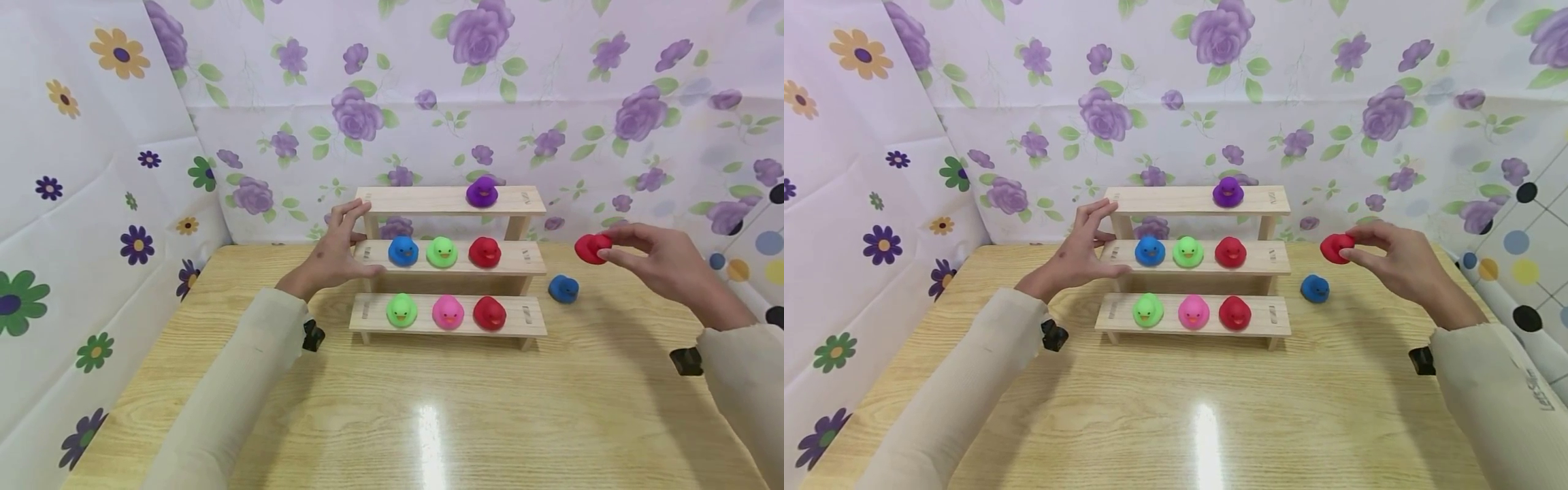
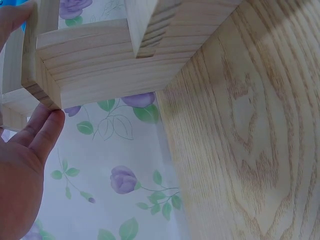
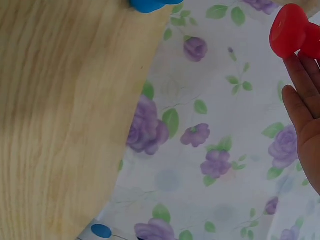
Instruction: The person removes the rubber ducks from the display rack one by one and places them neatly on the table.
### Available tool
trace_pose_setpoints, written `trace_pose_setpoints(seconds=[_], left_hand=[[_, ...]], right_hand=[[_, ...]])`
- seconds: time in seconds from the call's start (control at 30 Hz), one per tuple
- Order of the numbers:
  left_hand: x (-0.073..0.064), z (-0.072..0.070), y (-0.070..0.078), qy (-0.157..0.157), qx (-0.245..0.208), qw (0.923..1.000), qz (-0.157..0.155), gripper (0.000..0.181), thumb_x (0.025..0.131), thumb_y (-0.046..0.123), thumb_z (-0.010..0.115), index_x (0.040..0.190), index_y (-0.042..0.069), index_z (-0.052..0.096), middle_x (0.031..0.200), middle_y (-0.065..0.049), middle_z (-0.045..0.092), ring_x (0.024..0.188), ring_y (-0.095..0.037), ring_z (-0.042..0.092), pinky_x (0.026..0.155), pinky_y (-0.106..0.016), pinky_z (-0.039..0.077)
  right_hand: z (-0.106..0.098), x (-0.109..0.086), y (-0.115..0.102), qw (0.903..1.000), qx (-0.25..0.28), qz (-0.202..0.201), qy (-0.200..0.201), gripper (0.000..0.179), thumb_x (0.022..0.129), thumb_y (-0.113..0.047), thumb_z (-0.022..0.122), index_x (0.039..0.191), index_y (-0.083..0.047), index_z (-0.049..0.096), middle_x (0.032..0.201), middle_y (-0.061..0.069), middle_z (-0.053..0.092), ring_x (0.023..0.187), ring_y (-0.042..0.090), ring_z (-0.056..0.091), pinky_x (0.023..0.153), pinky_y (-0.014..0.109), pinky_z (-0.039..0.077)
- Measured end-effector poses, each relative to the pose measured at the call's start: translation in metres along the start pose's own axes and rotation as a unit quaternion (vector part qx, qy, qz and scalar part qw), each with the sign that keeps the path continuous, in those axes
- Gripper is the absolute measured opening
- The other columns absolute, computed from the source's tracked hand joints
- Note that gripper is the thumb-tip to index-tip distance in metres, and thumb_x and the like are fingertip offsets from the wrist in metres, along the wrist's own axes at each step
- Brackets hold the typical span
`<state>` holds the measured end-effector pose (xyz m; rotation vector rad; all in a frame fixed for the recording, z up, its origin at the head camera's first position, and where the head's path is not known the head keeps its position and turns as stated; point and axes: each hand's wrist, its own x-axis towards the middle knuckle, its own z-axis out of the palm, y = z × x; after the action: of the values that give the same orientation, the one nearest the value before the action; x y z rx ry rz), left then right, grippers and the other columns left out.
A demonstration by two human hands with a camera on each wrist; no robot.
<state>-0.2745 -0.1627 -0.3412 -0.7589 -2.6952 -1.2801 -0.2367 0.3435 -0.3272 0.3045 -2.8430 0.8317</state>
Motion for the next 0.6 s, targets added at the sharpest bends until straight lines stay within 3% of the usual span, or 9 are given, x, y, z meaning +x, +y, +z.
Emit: trace_pose_setpoints(seconds=[0.1, 0.17, 0.27, 0.4, 0.47, 0.53, 0.6], left_hand=[[0.000, -0.001, 0.000, -0.001, 0.003, 1.0000, 0.000, 0.108, 0.077, 0.012, 0.088, 0.159, 0.014, 0.018, 0.161, -0.006, 0.004, 0.124, -0.034, 0.054, 0.099, -0.045, 0.050], [0.000, -0.001, 0.000, 0.000, 0.004, 1.0000, 0.001, 0.108, 0.077, 0.012, 0.088, 0.159, 0.013, 0.018, 0.161, -0.006, 0.004, 0.124, -0.034, 0.055, 0.098, -0.045, 0.050], [0.000, 0.000, 0.000, 0.001, 0.003, 1.0000, 0.003, 0.108, 0.076, 0.012, 0.088, 0.159, 0.013, 0.019, 0.161, -0.007, 0.005, 0.123, -0.035, 0.055, 0.098, -0.045, 0.050], [0.000, 0.000, -0.001, 0.001, 0.001, 1.0000, 0.001, 0.107, 0.077, 0.012, 0.087, 0.159, 0.013, 0.018, 0.161, -0.007, 0.004, 0.124, -0.036, 0.054, 0.099, -0.045, 0.050], [0.000, 0.001, -0.001, -0.001, 0.003, 1.0000, -0.001, 0.107, 0.078, 0.013, 0.087, 0.159, 0.013, 0.018, 0.161, -0.006, 0.004, 0.125, -0.036, 0.054, 0.099, -0.045, 0.050], [0.000, 0.001, -0.001, -0.001, 0.004, 1.0000, -0.002, 0.107, 0.078, 0.013, 0.087, 0.159, 0.013, 0.018, 0.161, -0.006, 0.004, 0.125, -0.036, 0.054, 0.100, -0.045, 0.049], [0.000, 0.000, -0.001, -0.001, 0.006, 1.0000, 0.000, 0.107, 0.078, 0.013, 0.087, 0.159, 0.013, 0.018, 0.161, -0.007, 0.004, 0.125, -0.035, 0.054, 0.100, -0.045, 0.049]], right_hand=[[0.001, -0.003, 0.006, 1.0000, -0.001, 0.006, -0.005, 0.047, 0.094, -0.036, 0.071, 0.126, -0.001, 0.064, 0.132, 0.027, 0.059, 0.124, 0.048, 0.051, 0.078, 0.027, 0.045], [0.003, -0.004, 0.011, 0.9999, 0.000, 0.009, -0.006, 0.048, 0.094, -0.037, 0.070, 0.126, -0.002, 0.064, 0.130, 0.027, 0.061, 0.123, 0.047, 0.052, 0.076, 0.021, 0.043], [0.006, -0.006, 0.017, 0.9999, 0.000, 0.011, -0.009, 0.049, 0.094, -0.037, 0.070, 0.126, 0.000, 0.063, 0.128, 0.028, 0.061, 0.122, 0.047, 0.053, 0.080, 0.024, 0.046], [0.009, -0.008, 0.026, 0.9997, -0.003, 0.013, -0.022, 0.052, 0.095, -0.037, 0.069, 0.127, 0.003, 0.061, 0.128, 0.031, 0.060, 0.121, 0.050, 0.053, 0.088, 0.049, 0.049], [0.011, -0.008, 0.030, 0.9996, -0.007, 0.014, -0.025, 0.053, 0.095, -0.037, 0.069, 0.127, 0.004, 0.060, 0.127, 0.032, 0.060, 0.121, 0.051, 0.053, 0.086, 0.044, 0.051], [0.012, -0.009, 0.034, 0.9997, -0.010, 0.013, -0.021, 0.051, 0.095, -0.036, 0.070, 0.125, 0.005, 0.061, 0.125, 0.032, 0.060, 0.119, 0.051, 0.054, 0.081, 0.026, 0.051], [0.014, -0.009, 0.037, 0.9998, -0.008, 0.009, -0.017, 0.049, 0.094, -0.033, 0.072, 0.123, 0.006, 0.062, 0.123, 0.033, 0.061, 0.117, 0.051, 0.055, 0.073, 0.011, 0.042]])
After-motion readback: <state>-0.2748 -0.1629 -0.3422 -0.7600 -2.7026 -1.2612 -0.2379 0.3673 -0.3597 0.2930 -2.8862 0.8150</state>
